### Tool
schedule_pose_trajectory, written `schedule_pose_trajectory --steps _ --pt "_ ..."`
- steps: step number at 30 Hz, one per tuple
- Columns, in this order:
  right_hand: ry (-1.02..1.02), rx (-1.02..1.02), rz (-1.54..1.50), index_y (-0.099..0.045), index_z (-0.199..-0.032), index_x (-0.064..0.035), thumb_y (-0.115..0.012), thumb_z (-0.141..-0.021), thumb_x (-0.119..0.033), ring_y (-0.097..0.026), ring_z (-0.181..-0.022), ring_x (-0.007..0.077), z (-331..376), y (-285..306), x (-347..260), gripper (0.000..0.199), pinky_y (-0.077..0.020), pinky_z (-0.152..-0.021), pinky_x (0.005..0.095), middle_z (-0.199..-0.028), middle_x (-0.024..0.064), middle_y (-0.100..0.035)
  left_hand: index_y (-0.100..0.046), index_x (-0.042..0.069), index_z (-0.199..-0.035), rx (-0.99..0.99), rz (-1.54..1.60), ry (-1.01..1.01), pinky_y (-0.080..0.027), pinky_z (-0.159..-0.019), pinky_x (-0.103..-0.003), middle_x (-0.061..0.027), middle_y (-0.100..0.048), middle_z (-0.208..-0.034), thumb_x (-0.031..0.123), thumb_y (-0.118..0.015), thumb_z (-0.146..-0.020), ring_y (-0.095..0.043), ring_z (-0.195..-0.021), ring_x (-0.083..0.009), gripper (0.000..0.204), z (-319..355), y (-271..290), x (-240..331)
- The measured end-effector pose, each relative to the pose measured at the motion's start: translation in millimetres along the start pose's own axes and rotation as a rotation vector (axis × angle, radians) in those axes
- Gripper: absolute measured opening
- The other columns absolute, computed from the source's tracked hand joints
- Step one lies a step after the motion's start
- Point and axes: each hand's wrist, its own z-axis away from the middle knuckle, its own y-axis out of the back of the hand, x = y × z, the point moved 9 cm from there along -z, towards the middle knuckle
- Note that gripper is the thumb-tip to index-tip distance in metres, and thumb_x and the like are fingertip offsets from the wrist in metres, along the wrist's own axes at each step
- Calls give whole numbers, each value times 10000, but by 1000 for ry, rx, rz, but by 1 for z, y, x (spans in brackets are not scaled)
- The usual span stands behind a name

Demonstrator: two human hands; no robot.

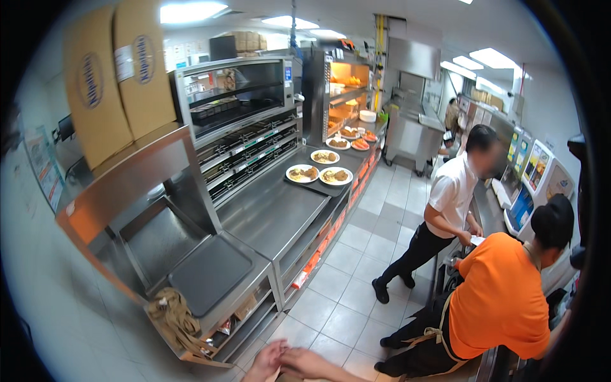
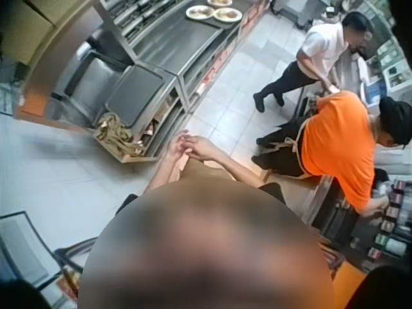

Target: The person assembles multiple food orders in a fast-food kitchen. They place plates on trays, add fried chicken and french fries using tongs, include buns and small sauce cups, then carry the trays to the service counter and hand them off to customers.

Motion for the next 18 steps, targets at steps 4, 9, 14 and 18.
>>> schedule_pose_trajectory --steps 4,9,14,18 --pt "-239 349 -311 -617 -1193 -100 -638 -896 -247 -637 -997 319 -14 144 51 332 -508 -856 393 -1086 132 -662 -561 47 -1163 -156 -68 -117 -510 -852 -403 -103 -645 -994 234 -555 -930 -617 -928 -205 299 -90 -106 149" --pt "-530 468 -355 -637 -1184 -81 -645 -901 -238 -647 -1028 289 4 215 180 324 -508 -875 347 -1095 130 -667 -579 26 -1113 -163 -244 -268 -536 -782 -367 -115 -659 -935 168 -559 -921 -641 -844 -208 239 -223 -200 244" --pt "-689 589 -494 -657 -1150 -53 -672 -883 -211 -681 -958 235 31 280 359 310 -521 -842 333 -1029 126 -695 -586 14 -1109 -148 -317 -141 -542 -775 -361 -126 -664 -945 127 -549 -932 -645 -834 -201 214 -395 -273 240" --pt "-748 655 -462 -671 -1116 -25 -681 -871 -169 -692 -921 191 24 409 495 285 -521 -846 316 -953 121 -718 -592 25 -1141 -143 -457 -48 -545 -768 -348 -103 -673 -969 137 -574 -935 -654 -860 -183 235 -525 -357 257"
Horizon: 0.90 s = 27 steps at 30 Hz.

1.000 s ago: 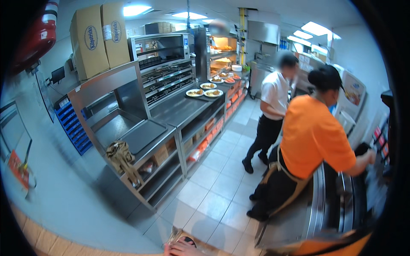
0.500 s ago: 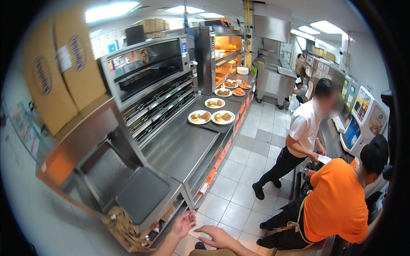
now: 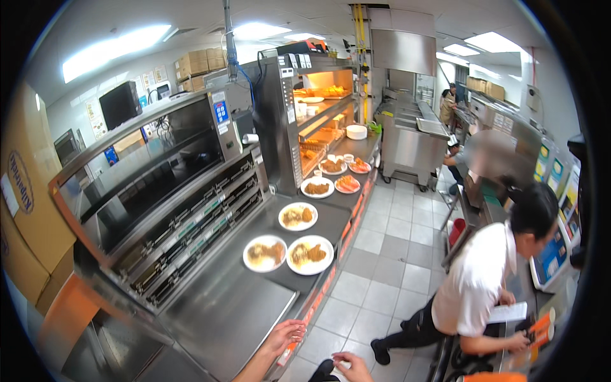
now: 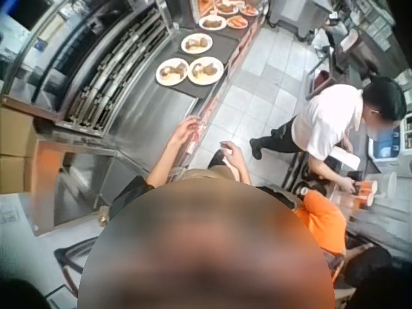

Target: The person assembles multiple food orders in a fast-food kitchen. They place plates on trays, add fried chicken and french fries using tongs, include buns and small sauce cups, then carry the trays to the service counter and hand them off to customers.

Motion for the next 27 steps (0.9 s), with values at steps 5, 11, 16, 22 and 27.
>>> schedule_pose_trajectory --steps 5,11,16,22,27 --pt "342 202 -140 -659 -1080 15 -652 -866 -71 -680 -923 185 -189 154 -101 231 -514 -843 307 -961 111 -709 -623 26 -1103 74 -312 -371 -536 -671 -244 -58 -677 -949 143 -637 -907 -648 -786 -107 229 -180 -11 179" --pt "524 259 -365 -648 -1049 40 -601 -866 -4 -661 -935 201 -354 282 -162 194 -491 -868 310 -950 119 -673 -567 31 -1206 455 -437 -868 -488 -542 -239 -30 -643 -868 97 -649 -892 -593 -654 -101 331 -356 55 465" --pt "377 207 -374 -648 -1055 33 -601 -888 -16 -650 -930 181 -502 354 -113 180 -489 -864 303 -956 106 -678 -533 -20 -1262 1196 -775 -1017 -529 -771 -400 -142 -682 -970 366 -734 -825 -667 -867 -275 617 -456 127 623" --pt "163 191 -449 -650 -1049 30 -600 -917 -21 -649 -895 158 -610 442 -18 150 -492 -841 277 -944 93 -692 -666 86 -1022 1785 -1072 -640 -481 -802 -493 -166 -666 -1048 426 -641 -867 -621 -985 -405 374 -493 102 669" --pt "-26 350 -621 -657 -981 32 -594 -913 -35 -647 -796 158 -696 521 90 115 -502 -759 272 -887 106 -690 -589 -22 -713 1549 -1353 -1432 -390 -697 -399 -115 -511 -789 186 -738 -836 -485 -770 -305 283 -521 -101 614"
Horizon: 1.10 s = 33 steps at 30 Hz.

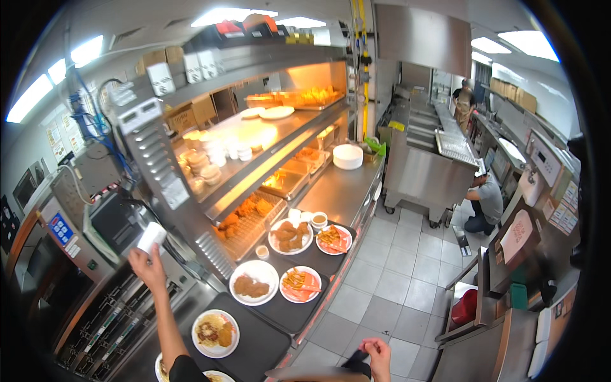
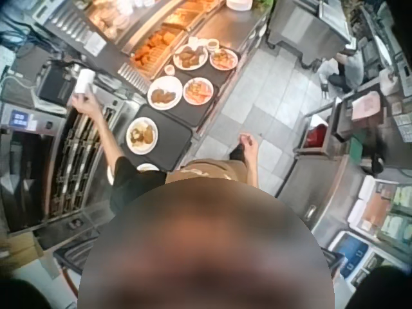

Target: The person assembles multiple food orders in a fast-food kitchen. They place plates on trays, add fried chicken and french fries using tongs, include buns and small sauce cups, then carry the trays to the service counter and hand them off to customers.

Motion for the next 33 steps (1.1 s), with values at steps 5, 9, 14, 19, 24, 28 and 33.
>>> schedule_pose_trajectory --steps 5,9,14,19,24,28,33 --pt "97 -156 199 -629 -915 -7 -582 -932 -82 -597 -803 121 -177 9 -52 91 -475 -759 256 -817 30 -640 -580 2 -1152 -405 1228 1036 -537 -812 -324 -91 -662 -1062 50 -637 -893 -648 -925 -170 269 136 -141 187" --pt "298 -415 124 -573 -1058 -8 -577 -956 -124 -582 -879 117 -312 -41 -159 155 -457 -813 265 -973 50 -627 -545 -26 -1238 -828 1726 1271 -524 -910 -342 -110 -656 -1136 101 -607 -914 -646 -1041 -198 353 161 -258 372" --pt "391 -699 10 -500 -1057 -21 -569 -957 -97 -597 -912 130 -417 -98 -232 144 -468 -816 277 -1046 101 -618 -508 -22 -1282 -910 1667 1262 -524 -927 -347 -119 -637 -1187 106 -618 -915 -637 -1079 -208 404 171 -340 466" --pt "348 -838 109 -462 -1029 -35 -582 -938 -31 -569 -774 92 -508 -113 -238 150 -459 -696 232 -869 57 -598 -519 -13 -1264 -825 1594 1312 -536 -910 -341 -111 -640 -1175 84 -620 -917 -638 -1070 -192 373 175 -433 490" --pt "335 -831 154 -507 -1050 -20 -562 -936 7 -514 -658 72 -622 -121 -221 130 -442 -633 230 -745 23 -552 -556 2 -1222 -856 1467 1292 -546 -893 -328 -105 -645 -1168 87 -636 -913 -643 -1056 -178 331 186 -551 496" --pt "317 -920 441 -558 -1152 -6 -508 -963 13 -578 -836 72 -714 -136 -232 197 -471 -740 229 -940 49 -622 -596 30 -1180 -857 1457 1187 -530 -868 -294 -56 -666 -1051 118 -643 -916 -645 -987 -139 282 149 -645 507" --pt "358 -997 418 -576 -1221 8 -476 -971 7 -575 -841 91 -805 -167 -247 269 -474 -749 243 -1039 75 -643 -625 34 -1104 -913 1097 971 -491 -735 -233 -12 -661 -940 103 -663 -895 -612 -857 -71 224 98 -737 503"
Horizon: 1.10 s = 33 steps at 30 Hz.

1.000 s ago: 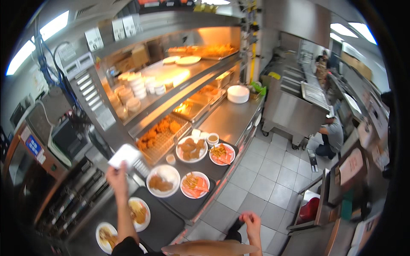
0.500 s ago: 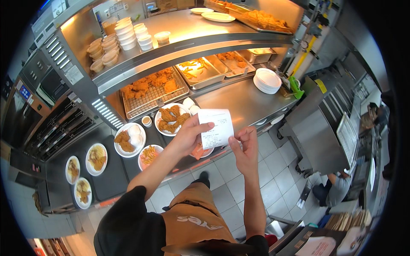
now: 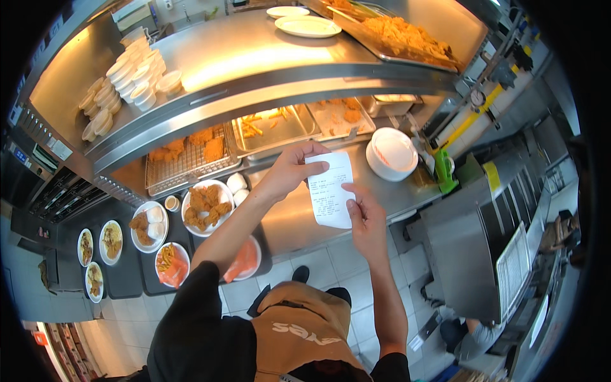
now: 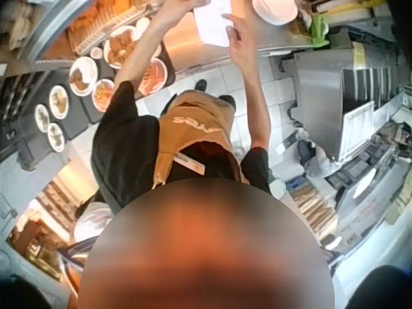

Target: The person assembles multiple food orders in a fast-food kitchen. They place plates on trays, add fried chicken and french fries using tongs, include buns and small sauce cups, then carry the trays to the service counter and hand them off to customers.

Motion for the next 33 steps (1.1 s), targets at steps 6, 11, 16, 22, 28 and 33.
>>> schedule_pose_trajectory --steps 6,11,16,22,28,33 --pt "171 -71 130 -626 -1211 -58 -479 -933 20 -664 -873 293 -97 44 32 324 -512 -763 339 -1022 196 -671 -686 19 -1007 188 -450 -177 -490 -621 -256 -48 -677 -816 87 -667 -855 -587 -689 -91 168 -82 13 22" --pt "278 -194 168 -588 -1298 -117 -485 -904 76 -657 -940 327 -165 57 51 451 -519 -796 388 -1114 192 -652 -672 9 -1082 348 -727 -198 -506 -709 -276 -53 -670 -845 41 -656 -846 -602 -737 -114 238 -120 20 41" --pt "421 -221 139 -578 -1309 -131 -486 -899 71 -652 -916 338 -213 65 63 466 -515 -773 404 -1071 197 -655 -665 17 -1036 498 -840 -234 -530 -709 -284 -86 -673 -881 2 -652 -835 -632 -750 -144 202 -145 26 52" --pt "417 -205 241 -581 -1311 -133 -506 -862 51 -656 -858 360 -254 50 80 491 -513 -742 433 -1001 203 -665 -702 29 -889 714 -1098 -409 -554 -645 -308 -79 -649 -861 13 -679 -818 -670 -714 -206 76 -162 34 57" --pt "470 -113 316 -555 -1347 -108 -525 -810 29 -647 -757 347 -279 30 78 556 -503 -687 453 -888 201 -653 -718 79 -871 786 -1563 -694 -536 -615 -303 -47 -617 -892 63 -728 -749 -626 -780 -206 123 -173 25 69" --pt "404 -103 449 -516 -1393 -114 -528 -802 27 -629 -680 338 -289 19 86 608 -486 -634 453 -803 173 -624 -717 106 -884 950 -1518 -766 -496 -623 -316 -38 -569 -944 84 -747 -721 -556 -802 -204 167 -144 35 61"
